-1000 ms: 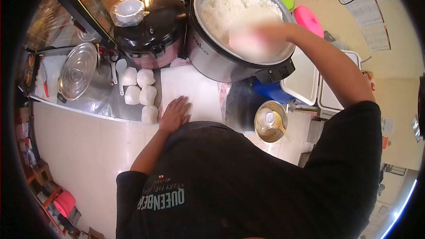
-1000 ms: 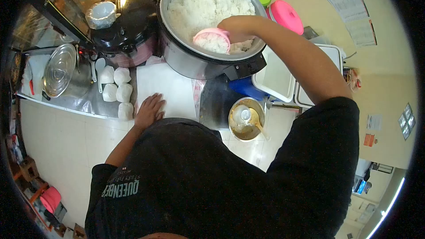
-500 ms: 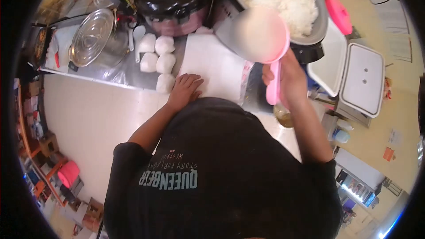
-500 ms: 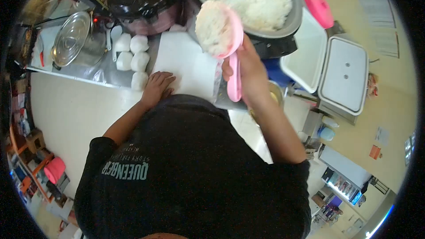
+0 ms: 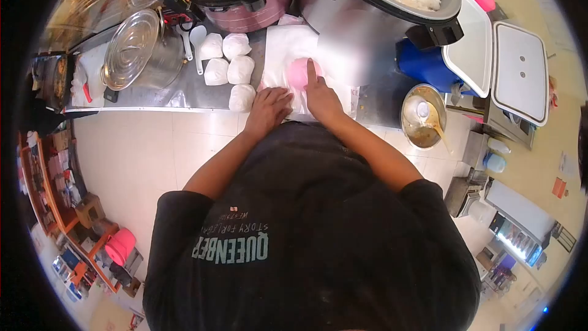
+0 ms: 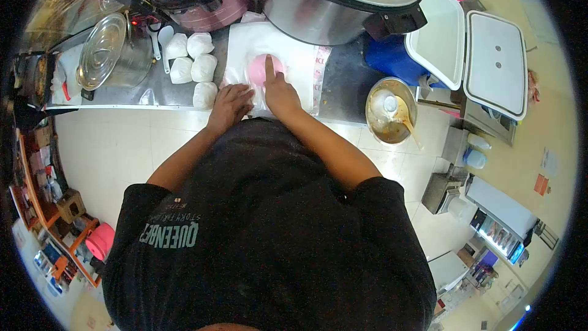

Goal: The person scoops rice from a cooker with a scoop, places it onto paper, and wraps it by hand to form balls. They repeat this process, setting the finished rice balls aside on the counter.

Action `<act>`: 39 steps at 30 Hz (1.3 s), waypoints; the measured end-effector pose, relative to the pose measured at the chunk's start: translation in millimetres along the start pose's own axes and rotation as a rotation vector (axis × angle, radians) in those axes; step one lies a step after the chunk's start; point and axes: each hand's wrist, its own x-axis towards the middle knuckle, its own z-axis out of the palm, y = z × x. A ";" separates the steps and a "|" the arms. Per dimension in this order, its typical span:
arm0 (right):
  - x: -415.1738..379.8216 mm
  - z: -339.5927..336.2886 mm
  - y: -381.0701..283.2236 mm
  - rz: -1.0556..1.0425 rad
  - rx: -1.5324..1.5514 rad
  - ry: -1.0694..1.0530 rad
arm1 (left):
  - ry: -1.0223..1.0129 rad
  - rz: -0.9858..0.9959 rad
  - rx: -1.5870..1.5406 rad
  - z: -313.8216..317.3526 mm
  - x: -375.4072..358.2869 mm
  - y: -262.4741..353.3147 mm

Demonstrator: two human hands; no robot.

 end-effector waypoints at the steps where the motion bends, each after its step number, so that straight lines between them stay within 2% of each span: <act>1: 1.1 5.5 -0.2 0.007 0.069 0.026 | 0.003 -0.001 0.005 -1.7 -2.0 3.1; 6: -2.2 -4.6 5.1 0.035 0.384 0.130 | -0.019 0.001 -0.005 -1.3 -0.5 1.4; 7: -5.8 -18.7 8.8 0.191 0.546 0.077 | -0.020 0.006 -0.001 -1.8 -0.3 0.6; 9: -21.2 -55.2 19.8 0.246 0.797 0.216 | 0.010 0.030 0.020 -0.9 0.1 -1.2; 11: -28.3 -58.2 84.3 0.267 0.603 0.364 | 0.028 0.048 0.037 -1.4 0.3 -1.7; 13: -40.8 -55.4 143.4 0.318 0.121 0.418 | 0.044 0.073 0.052 -4.2 7.1 -2.1; 16: -57.2 -72.6 153.9 0.484 0.116 0.164 | 0.005 -0.028 -0.013 -3.2 17.2 -2.8; 19: -73.0 -62.7 126.8 0.189 -0.306 0.622 | -0.009 -0.087 -0.001 -7.0 30.8 -0.9; 20: -75.5 -61.1 110.6 0.144 -0.282 0.603 | -0.023 -0.139 -0.032 -6.2 34.5 -2.6; 22: -66.9 -45.1 93.9 -0.147 -0.063 0.507 | -0.057 -0.241 -0.093 -3.7 39.8 -6.2; 25: -61.1 -35.3 72.9 -0.344 -0.066 0.223 | -0.136 -0.309 -0.098 -5.9 43.7 -7.8; 27: -45.4 -11.5 103.6 -0.286 0.064 0.302 | -0.086 -0.206 -0.077 -17.0 40.4 2.0; 31: -49.0 -15.3 114.3 -0.253 0.277 0.350 | -0.085 0.063 0.027 -34.6 20.8 9.8; 34: -66.1 -23.7 119.6 -0.268 0.327 0.302 | -0.219 0.053 0.021 -33.0 6.3 -8.5; 37: -80.8 -28.7 120.4 -0.303 0.361 0.323 | -0.196 0.097 -0.122 -42.5 3.7 -8.0; 39: -90.0 -31.9 116.2 -0.278 0.413 0.344 | -0.071 0.040 -0.354 -41.6 4.2 -6.2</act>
